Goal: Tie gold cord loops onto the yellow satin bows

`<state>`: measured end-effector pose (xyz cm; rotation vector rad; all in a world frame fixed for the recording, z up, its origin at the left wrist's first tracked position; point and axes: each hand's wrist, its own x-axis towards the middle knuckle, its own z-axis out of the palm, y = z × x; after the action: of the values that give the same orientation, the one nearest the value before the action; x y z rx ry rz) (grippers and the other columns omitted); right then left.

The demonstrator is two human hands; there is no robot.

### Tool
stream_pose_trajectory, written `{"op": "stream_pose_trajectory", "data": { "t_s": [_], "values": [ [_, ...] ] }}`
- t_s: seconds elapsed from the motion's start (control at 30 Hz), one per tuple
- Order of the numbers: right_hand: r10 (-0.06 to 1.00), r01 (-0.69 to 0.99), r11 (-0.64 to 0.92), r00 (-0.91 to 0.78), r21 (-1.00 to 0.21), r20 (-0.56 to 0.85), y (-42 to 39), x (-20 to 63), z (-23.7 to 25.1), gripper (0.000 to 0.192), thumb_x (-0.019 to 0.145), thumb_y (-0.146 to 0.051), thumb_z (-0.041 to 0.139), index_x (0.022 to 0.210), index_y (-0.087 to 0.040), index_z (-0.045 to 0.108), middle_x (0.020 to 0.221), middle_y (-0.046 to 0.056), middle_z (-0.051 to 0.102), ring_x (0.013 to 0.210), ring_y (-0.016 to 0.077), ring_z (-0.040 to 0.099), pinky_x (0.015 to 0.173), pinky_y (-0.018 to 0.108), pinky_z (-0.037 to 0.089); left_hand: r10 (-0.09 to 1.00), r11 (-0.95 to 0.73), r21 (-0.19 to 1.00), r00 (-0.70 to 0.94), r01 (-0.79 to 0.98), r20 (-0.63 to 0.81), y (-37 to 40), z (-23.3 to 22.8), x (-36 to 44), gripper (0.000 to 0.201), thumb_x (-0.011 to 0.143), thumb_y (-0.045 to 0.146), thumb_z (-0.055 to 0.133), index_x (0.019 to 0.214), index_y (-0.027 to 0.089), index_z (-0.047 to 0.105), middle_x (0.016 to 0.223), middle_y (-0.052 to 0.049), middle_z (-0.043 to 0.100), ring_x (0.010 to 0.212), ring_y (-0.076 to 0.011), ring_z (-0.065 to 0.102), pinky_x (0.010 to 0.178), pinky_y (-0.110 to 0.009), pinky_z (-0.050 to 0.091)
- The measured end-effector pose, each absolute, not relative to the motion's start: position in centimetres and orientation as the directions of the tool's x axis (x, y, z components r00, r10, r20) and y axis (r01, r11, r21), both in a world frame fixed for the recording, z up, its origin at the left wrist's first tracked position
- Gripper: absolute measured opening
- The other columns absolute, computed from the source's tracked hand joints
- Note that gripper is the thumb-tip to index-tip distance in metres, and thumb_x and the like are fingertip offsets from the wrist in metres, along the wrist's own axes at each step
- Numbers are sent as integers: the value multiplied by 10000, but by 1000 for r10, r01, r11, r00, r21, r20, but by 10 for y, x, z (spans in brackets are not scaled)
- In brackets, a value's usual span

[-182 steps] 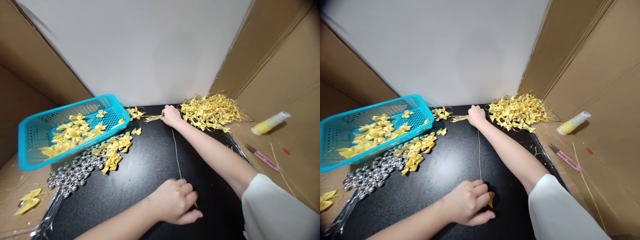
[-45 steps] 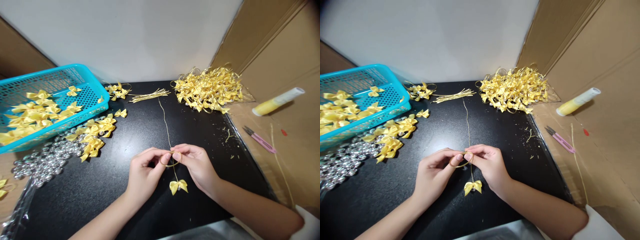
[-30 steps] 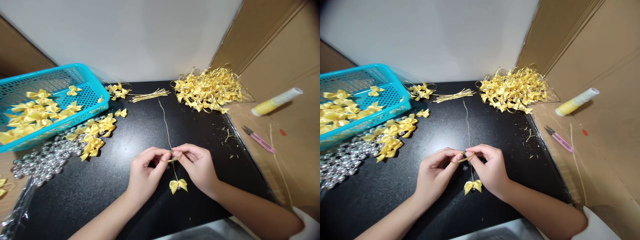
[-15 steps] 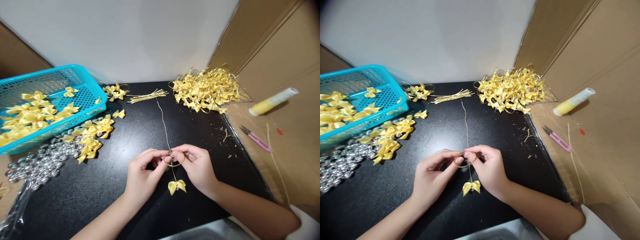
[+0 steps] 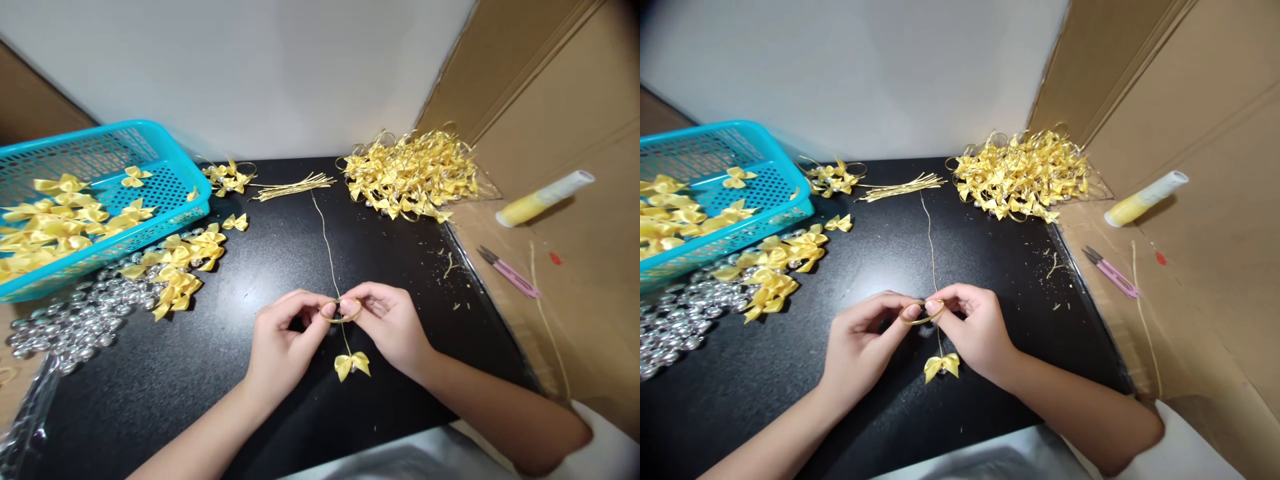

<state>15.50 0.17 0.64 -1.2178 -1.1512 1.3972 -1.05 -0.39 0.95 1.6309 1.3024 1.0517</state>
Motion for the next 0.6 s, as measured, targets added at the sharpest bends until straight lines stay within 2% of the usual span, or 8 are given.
{"op": "stream_pose_trajectory", "data": {
  "t_s": [0.07, 0.13, 0.23, 0.37, 0.47, 0.6],
  "values": [
    [986, -52, -144, -85, -988, -140, 4, 157, 9, 155, 714, -306, 774, 714, -169, 701, 646, 13, 694, 603, 122, 642, 595, 236, 538, 974, -154, 913, 214, 377, 76, -1, 13, -13, 109, 872, 228, 625, 804, 185, 698, 710, -3, 674, 635, -129, 593, 600, -251, 463],
    [987, -39, -148, -63, -988, -145, 7, 160, 13, 170, 691, -308, 782, 685, -168, 685, 627, 11, 683, 585, 120, 628, 581, 237, 528, 928, -179, 867, 372, 465, -8, 1, 18, -16, 67, 815, 242, 675, 788, 180, 677, 750, -12, 670, 713, -162, 607, 673, -294, 474],
    [986, -30, -165, -18, -986, -164, 12, 165, 18, 163, 663, -295, 778, 660, -171, 672, 621, 13, 680, 574, 122, 621, 574, 243, 527, 829, -257, 758, 540, 600, -147, 1, 25, -17, 175, 733, 301, 752, 846, 191, 675, 876, -35, 680, 875, -236, 608, 805, -394, 464],
    [978, -31, -206, -25, -978, -205, 16, 168, 20, 143, 627, -267, 775, 640, -172, 669, 595, 6, 666, 559, 118, 611, 563, 240, 522, 774, -327, 656, 591, 680, -226, -3, 28, -15, 145, 771, 293, 718, 890, 217, 686, 949, -50, 671, 943, -276, 588, 818, -436, 442],
    [975, -21, -220, -34, -975, -220, 15, 167, 20, 134, 622, -262, 770, 647, -171, 674, 599, 7, 669, 564, 119, 613, 569, 244, 526, 748, -363, 636, 620, 681, -237, -6, 25, -13, 59, 803, 232, 672, 859, 225, 691, 933, -46, 666, 934, -270, 590, 802, -425, 443],
    [975, 7, -218, -46, -976, -218, 15, 166, 21, 135, 642, -270, 757, 653, -167, 670, 595, 6, 663, 565, 119, 615, 569, 242, 528, 747, -397, 641, 637, 657, -189, -8, 19, -12, 61, 828, 170, 618, 816, 203, 667, 894, -51, 656, 886, -245, 597, 771, -381, 464]
  ]
}}
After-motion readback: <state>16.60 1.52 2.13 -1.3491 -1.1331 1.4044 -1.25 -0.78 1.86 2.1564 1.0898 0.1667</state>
